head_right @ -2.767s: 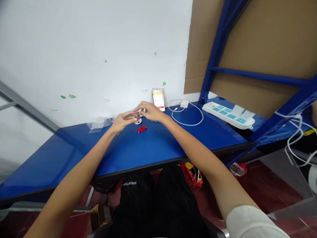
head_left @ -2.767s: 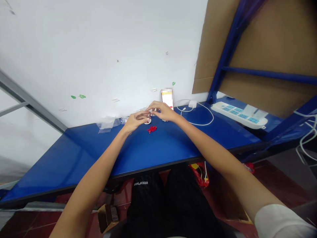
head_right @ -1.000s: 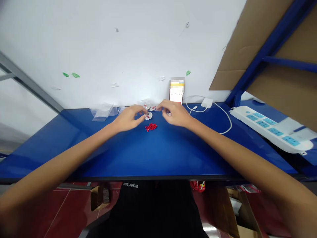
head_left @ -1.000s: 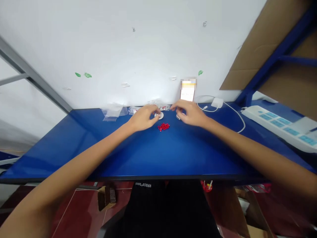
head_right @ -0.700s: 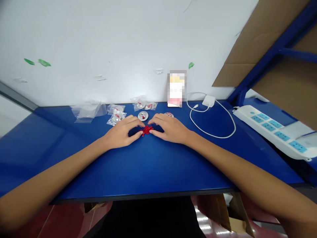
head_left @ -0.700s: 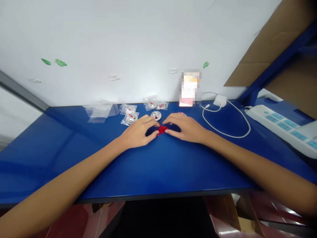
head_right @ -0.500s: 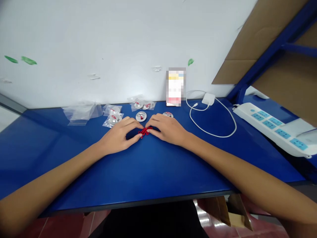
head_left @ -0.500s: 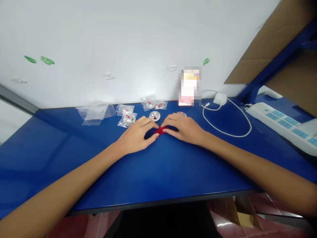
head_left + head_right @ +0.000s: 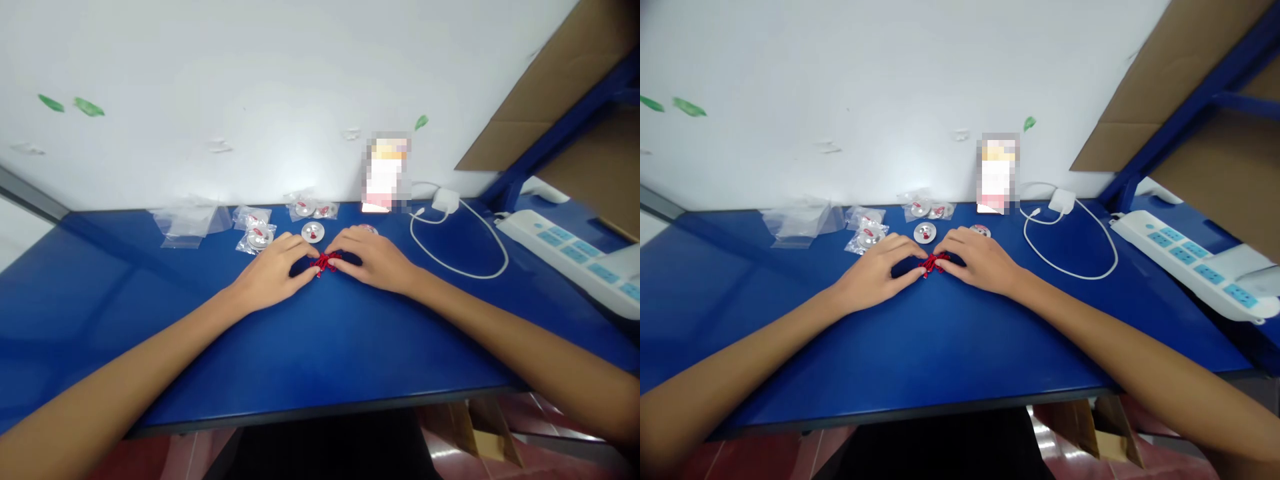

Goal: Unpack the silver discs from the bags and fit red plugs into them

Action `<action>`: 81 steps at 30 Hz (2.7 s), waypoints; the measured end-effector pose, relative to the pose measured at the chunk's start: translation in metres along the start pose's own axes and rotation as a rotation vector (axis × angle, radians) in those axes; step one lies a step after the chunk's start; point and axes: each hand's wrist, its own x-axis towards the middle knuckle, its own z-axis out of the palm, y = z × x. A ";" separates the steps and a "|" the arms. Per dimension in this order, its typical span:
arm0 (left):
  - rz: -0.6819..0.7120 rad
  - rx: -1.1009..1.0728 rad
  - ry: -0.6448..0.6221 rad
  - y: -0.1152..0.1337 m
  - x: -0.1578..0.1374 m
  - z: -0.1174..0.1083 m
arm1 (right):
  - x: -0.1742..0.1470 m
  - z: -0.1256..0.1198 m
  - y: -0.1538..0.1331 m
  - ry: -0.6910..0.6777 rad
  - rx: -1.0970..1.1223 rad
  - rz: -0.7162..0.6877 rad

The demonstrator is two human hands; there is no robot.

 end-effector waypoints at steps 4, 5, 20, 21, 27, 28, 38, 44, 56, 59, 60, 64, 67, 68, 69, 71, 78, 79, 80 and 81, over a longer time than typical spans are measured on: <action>-0.015 0.057 0.076 0.002 -0.001 -0.002 | 0.000 0.001 0.001 0.026 0.004 0.017; -0.010 0.080 0.094 0.001 0.000 -0.002 | 0.000 0.001 0.001 0.035 0.004 0.025; -0.022 0.269 0.084 -0.023 0.027 0.005 | 0.003 0.005 0.000 0.078 0.031 0.049; -0.032 0.280 0.092 -0.022 0.027 0.005 | 0.003 0.005 0.000 0.083 0.035 0.050; -0.057 0.353 0.065 -0.018 0.030 0.004 | 0.006 0.006 0.001 0.098 0.066 0.079; -0.059 0.337 0.066 -0.019 0.030 0.003 | 0.006 0.006 0.001 0.097 0.065 0.080; -0.124 0.093 0.149 -0.019 0.028 0.000 | 0.003 0.004 0.002 0.123 0.126 0.119; -0.396 -0.674 0.240 -0.007 0.031 -0.013 | 0.003 -0.002 -0.008 0.296 0.203 0.068; -0.347 -1.033 0.114 0.030 0.021 -0.003 | 0.002 0.000 -0.032 0.310 0.200 -0.012; -0.320 -1.018 0.094 0.029 0.020 -0.004 | 0.002 -0.003 -0.036 0.364 0.200 -0.037; -0.320 -1.014 0.088 0.028 0.020 -0.005 | 0.002 -0.005 -0.037 0.375 0.218 -0.033; -0.346 -0.972 0.132 0.022 0.020 -0.008 | 0.002 -0.014 -0.034 0.389 0.312 0.034; -0.375 -0.893 0.212 0.012 0.018 -0.006 | 0.001 -0.020 -0.020 0.400 0.287 0.096; -0.379 -0.864 0.235 0.009 0.017 -0.004 | 0.000 -0.022 -0.013 0.399 0.251 0.111; -0.382 -0.837 0.254 0.005 0.017 -0.002 | -0.001 -0.024 -0.005 0.389 0.207 0.124; -0.385 -0.796 0.276 0.000 0.015 0.002 | -0.004 -0.030 0.012 0.329 0.112 0.147; -0.403 -0.726 0.295 -0.002 0.011 0.005 | -0.015 -0.055 0.061 0.039 -0.092 0.228; -0.403 -0.726 0.286 -0.002 0.010 0.005 | -0.015 -0.057 0.063 0.019 -0.079 0.238; -0.402 -0.729 0.272 -0.002 0.010 0.004 | -0.015 -0.058 0.064 0.006 -0.069 0.249; -0.405 -0.736 0.257 -0.002 0.010 0.004 | -0.015 -0.059 0.064 0.001 -0.063 0.261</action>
